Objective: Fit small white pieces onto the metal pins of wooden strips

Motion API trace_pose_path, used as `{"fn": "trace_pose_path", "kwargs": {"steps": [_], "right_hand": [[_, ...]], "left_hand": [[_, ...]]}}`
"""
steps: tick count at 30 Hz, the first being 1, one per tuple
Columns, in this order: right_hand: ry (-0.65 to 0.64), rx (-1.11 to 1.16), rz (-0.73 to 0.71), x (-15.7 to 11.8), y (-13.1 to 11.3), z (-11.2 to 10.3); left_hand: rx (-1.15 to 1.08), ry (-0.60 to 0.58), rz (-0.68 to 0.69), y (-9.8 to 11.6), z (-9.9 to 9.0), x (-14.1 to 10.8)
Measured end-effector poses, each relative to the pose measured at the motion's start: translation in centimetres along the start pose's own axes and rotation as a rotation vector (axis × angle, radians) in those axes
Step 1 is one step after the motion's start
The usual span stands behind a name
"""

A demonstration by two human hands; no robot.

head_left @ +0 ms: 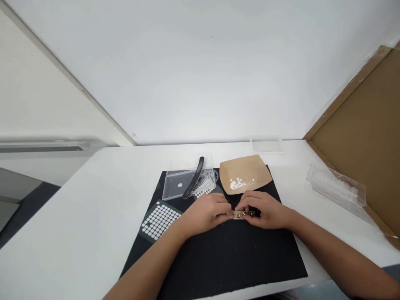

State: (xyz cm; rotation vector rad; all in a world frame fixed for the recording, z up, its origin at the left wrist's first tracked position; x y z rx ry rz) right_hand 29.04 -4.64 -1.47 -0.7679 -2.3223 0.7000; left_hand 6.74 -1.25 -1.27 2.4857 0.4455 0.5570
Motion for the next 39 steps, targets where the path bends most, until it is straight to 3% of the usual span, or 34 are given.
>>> {"fn": "trace_pose_path", "kwargs": {"steps": [8,13,22,28,39], "right_hand": [[-0.047,-0.087,0.024,-0.2,0.3,-0.2],[-0.045,-0.122,-0.001,-0.5,0.7,-0.8],[0.211,-0.165,-0.019,-0.7,0.0,-1.8],[0.171,-0.166,-0.089,-0.7,-0.2,-1.4],[0.095,-0.101,-0.030,-0.5,0.1,-0.3]], "left_hand": [[0.039,-0.013,-0.104,-0.2,0.1,-0.2],[0.106,-0.024,-0.097,0.2,0.1,-0.1],[0.028,-0.030,-0.102,-0.1,0.2,0.1],[0.020,-0.026,-0.111,-0.2,0.1,0.0],[0.039,-0.013,-0.102,0.0,0.1,0.0]]}}
Point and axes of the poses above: each hand's wrist, its own x-axis towards the middle knuckle, its own z-axis out of the palm, y = z × x, the point moved 3 cm from there along x, towards the middle knuckle, and after that the axes turned 4 degrees about -x, right-handed, at the moved point
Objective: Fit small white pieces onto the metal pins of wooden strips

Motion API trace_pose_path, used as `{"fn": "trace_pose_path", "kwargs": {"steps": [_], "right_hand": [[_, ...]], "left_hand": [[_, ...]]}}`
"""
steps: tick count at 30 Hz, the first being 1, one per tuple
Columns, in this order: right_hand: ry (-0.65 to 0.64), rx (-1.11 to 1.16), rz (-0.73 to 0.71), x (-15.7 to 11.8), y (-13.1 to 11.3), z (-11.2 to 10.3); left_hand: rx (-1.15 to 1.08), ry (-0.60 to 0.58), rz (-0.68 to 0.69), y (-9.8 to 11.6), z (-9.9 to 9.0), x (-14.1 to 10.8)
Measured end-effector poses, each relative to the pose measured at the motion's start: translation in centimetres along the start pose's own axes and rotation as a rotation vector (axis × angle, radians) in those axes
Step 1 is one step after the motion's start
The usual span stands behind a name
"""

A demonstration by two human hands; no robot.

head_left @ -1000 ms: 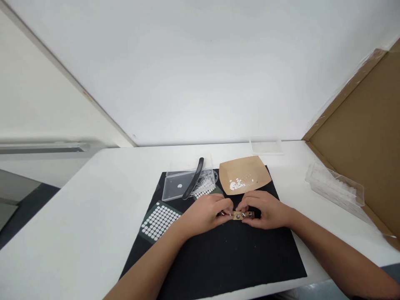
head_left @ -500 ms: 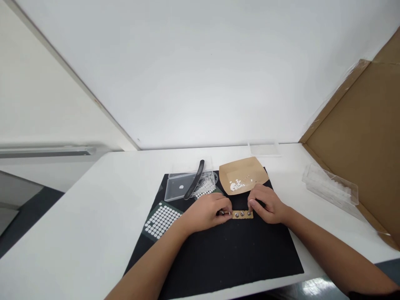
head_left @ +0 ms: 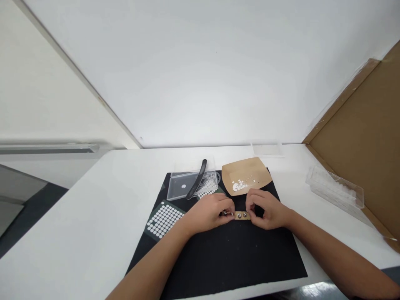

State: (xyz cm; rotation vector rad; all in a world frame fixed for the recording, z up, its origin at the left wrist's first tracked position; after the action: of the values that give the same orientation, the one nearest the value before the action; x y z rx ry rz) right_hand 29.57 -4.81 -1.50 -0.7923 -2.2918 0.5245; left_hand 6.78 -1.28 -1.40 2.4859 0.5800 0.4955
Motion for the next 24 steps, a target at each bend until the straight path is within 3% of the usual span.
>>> {"fn": "trace_pose_path", "kwargs": {"steps": [24], "right_hand": [[-0.102,0.048,0.033,0.0,0.2,-1.0]], "left_hand": [[0.002,0.000,0.002,-0.1,-0.1,-0.1]]}}
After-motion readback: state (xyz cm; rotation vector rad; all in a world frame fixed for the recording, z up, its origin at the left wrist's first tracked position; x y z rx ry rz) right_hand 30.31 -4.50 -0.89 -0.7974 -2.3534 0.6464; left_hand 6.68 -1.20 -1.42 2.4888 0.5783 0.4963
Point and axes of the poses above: each hand's wrist, its own x-axis towards the middle knuckle, its own z-axis out of the palm, y = z × x, the point moved 3 cm from there along x, towards the middle knuckle, and after that the axes turned 4 degrees about -x, right-handed, at the moved point
